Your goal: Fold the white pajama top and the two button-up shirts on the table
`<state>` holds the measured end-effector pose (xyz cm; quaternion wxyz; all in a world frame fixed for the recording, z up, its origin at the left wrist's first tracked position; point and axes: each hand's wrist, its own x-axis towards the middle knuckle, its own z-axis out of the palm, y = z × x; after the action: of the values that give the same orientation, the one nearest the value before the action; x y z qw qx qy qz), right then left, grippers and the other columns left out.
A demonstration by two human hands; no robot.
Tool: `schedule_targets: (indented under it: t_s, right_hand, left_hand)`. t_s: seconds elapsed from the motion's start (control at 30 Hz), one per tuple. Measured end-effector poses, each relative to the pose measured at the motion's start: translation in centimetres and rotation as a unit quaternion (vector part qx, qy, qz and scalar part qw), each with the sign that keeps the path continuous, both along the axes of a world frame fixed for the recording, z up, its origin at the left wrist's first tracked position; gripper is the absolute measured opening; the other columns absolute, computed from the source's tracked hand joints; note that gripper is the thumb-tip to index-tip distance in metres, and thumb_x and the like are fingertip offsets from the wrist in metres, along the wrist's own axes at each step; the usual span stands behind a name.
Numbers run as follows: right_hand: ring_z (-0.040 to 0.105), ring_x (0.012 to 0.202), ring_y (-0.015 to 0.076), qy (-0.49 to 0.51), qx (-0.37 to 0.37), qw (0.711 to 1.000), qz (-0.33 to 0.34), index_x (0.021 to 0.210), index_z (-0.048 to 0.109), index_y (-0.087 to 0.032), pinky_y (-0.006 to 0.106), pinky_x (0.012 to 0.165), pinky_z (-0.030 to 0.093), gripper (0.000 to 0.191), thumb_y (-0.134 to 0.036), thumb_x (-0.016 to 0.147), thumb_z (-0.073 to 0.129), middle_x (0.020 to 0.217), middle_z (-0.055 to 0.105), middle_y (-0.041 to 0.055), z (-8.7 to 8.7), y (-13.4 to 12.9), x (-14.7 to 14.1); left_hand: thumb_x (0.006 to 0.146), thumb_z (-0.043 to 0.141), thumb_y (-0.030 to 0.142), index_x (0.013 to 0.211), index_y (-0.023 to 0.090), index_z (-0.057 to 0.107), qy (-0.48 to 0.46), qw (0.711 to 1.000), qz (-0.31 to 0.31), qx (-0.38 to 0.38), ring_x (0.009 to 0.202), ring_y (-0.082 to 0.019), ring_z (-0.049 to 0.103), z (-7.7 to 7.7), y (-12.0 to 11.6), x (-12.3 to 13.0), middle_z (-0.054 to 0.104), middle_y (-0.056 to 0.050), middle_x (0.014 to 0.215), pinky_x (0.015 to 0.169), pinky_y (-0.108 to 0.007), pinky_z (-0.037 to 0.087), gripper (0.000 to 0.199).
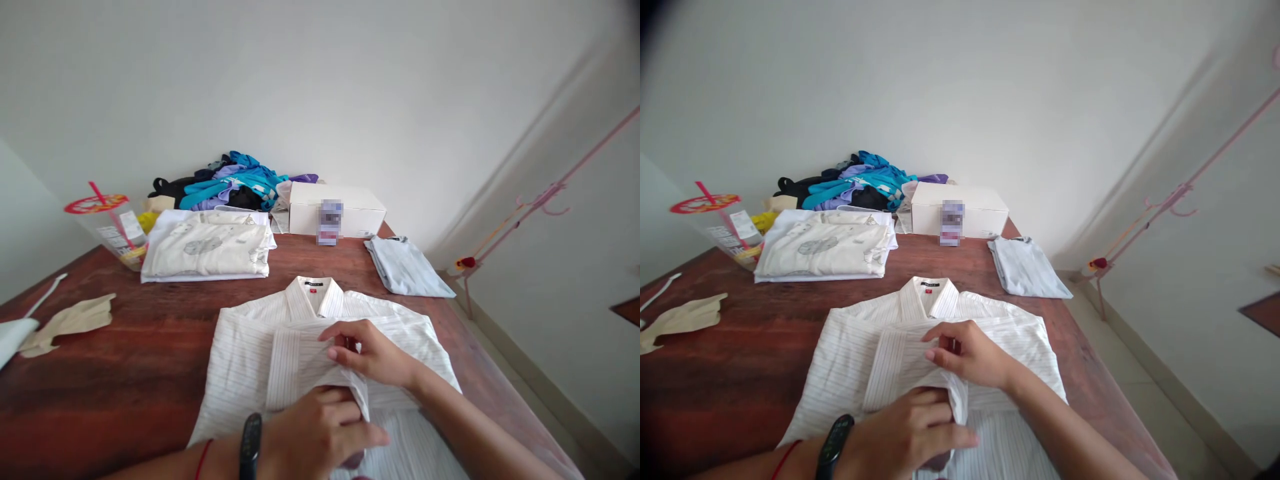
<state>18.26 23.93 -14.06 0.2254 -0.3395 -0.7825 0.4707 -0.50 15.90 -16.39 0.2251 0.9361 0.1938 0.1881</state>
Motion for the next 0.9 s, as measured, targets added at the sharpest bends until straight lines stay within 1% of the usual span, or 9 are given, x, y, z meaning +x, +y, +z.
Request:
schedule_targets:
  t_s: [0.1,0.27,0.33,0.43,0.53,0.6,0.67,0.77,0.9]
  right_hand:
    - [0.050,0.061,0.0110,0.002,-0.017,1.000,-0.003,0.112,0.072,-0.017,0.024,0.058,0.040,0.036,-0.046,0.092,0.068,0.069,0.057,-0.0023,-0.9,0.1,0.2]
    - [0.047,0.056,0.0093,-0.050,0.013,0.999,0.006,0.110,0.073,-0.018,0.022,0.055,0.036,0.030,-0.038,0.088,0.073,0.065,0.054,-0.0047,-0.9,0.0,0.4]
    - [0.048,0.056,0.0091,-0.071,0.023,0.997,0.005,0.111,0.074,-0.019,0.022,0.055,0.036,0.029,-0.035,0.087,0.074,0.065,0.056,-0.0051,-0.8,0.1,0.5]
    - [0.050,0.056,0.0092,-0.098,0.033,0.995,0.000,0.116,0.072,-0.021,0.022,0.054,0.036,0.035,-0.033,0.083,0.077,0.064,0.057,-0.0064,-0.8,0.3,0.8]
    - [0.052,0.057,0.0099,-0.112,0.039,0.993,-0.006,0.122,0.070,-0.022,0.022,0.055,0.037,0.043,-0.033,0.081,0.079,0.065,0.058,-0.0066,-0.8,0.5,1.1]
    - [0.053,0.057,0.0098,-0.114,0.045,0.992,-0.004,0.116,0.073,-0.021,0.022,0.056,0.038,0.036,-0.033,0.082,0.078,0.065,0.060,-0.0059,-0.8,0.6,1.2]
    - [0.053,0.058,0.0095,-0.114,0.056,0.992,-0.001,0.104,0.075,-0.020,0.022,0.057,0.038,0.022,-0.030,0.085,0.075,0.067,0.062,-0.0046,-0.7,0.6,1.2]
    - [0.054,0.060,0.0092,-0.115,0.079,0.990,-0.002,0.090,0.075,-0.019,0.021,0.059,0.039,0.008,-0.024,0.087,0.069,0.070,0.065,-0.0033,-0.7,0.5,1.2]
    - [0.052,0.059,0.0085,-0.116,0.101,0.988,-0.006,0.084,0.073,-0.018,0.021,0.058,0.037,0.006,-0.020,0.086,0.067,0.068,0.063,-0.0037,-0.6,0.4,1.1]
  left_hand:
    - [0.100,0.054,0.051,0.124,0.022,0.062,-0.025,0.999,-0.015,-0.014,0.087,-0.018,0.064,-0.3,0.6,-0.5,0.070,-0.004,0.097,0.096,-0.031,0.048,0.038]
    - [0.102,0.053,0.046,0.115,0.021,0.064,-0.044,0.998,-0.040,-0.031,0.078,-0.016,0.064,-0.7,0.3,-0.5,0.071,-0.003,0.087,0.091,-0.028,0.049,0.031]
    - [0.102,0.052,0.046,0.111,0.019,0.066,-0.093,0.993,-0.042,-0.056,0.075,-0.016,0.064,-0.6,0.1,-0.4,0.072,-0.004,0.083,0.086,-0.027,0.050,0.031]
    - [0.100,0.054,0.033,0.103,0.018,0.070,-0.147,0.980,-0.015,-0.134,0.071,-0.016,0.065,0.4,-0.3,-0.3,0.072,-0.006,0.079,0.076,-0.026,0.051,0.022]
    - [0.097,0.057,0.031,0.095,0.016,0.072,-0.179,0.934,0.056,-0.303,0.065,-0.015,0.065,1.5,-0.7,-0.1,0.070,-0.007,0.072,0.064,-0.024,0.050,0.022]
    - [0.097,0.058,0.039,0.093,0.013,0.072,-0.194,0.880,0.092,-0.423,0.065,-0.016,0.066,1.7,-0.9,-0.1,0.069,-0.008,0.071,0.063,-0.023,0.050,0.029]
    - [0.095,0.062,0.046,0.092,0.011,0.071,-0.205,0.833,0.102,-0.504,0.066,-0.016,0.066,1.6,-0.9,0.0,0.068,-0.009,0.072,0.064,-0.024,0.052,0.036]
    - [0.093,0.066,0.051,0.091,0.010,0.071,-0.222,0.794,0.100,-0.557,0.066,-0.015,0.064,1.3,-0.7,0.0,0.068,-0.010,0.073,0.066,-0.025,0.051,0.041]
    - [0.092,0.069,0.049,0.092,0.010,0.071,-0.263,0.763,0.072,-0.586,0.066,-0.014,0.064,1.4,-0.2,0.0,0.068,-0.009,0.073,0.067,-0.025,0.051,0.039]
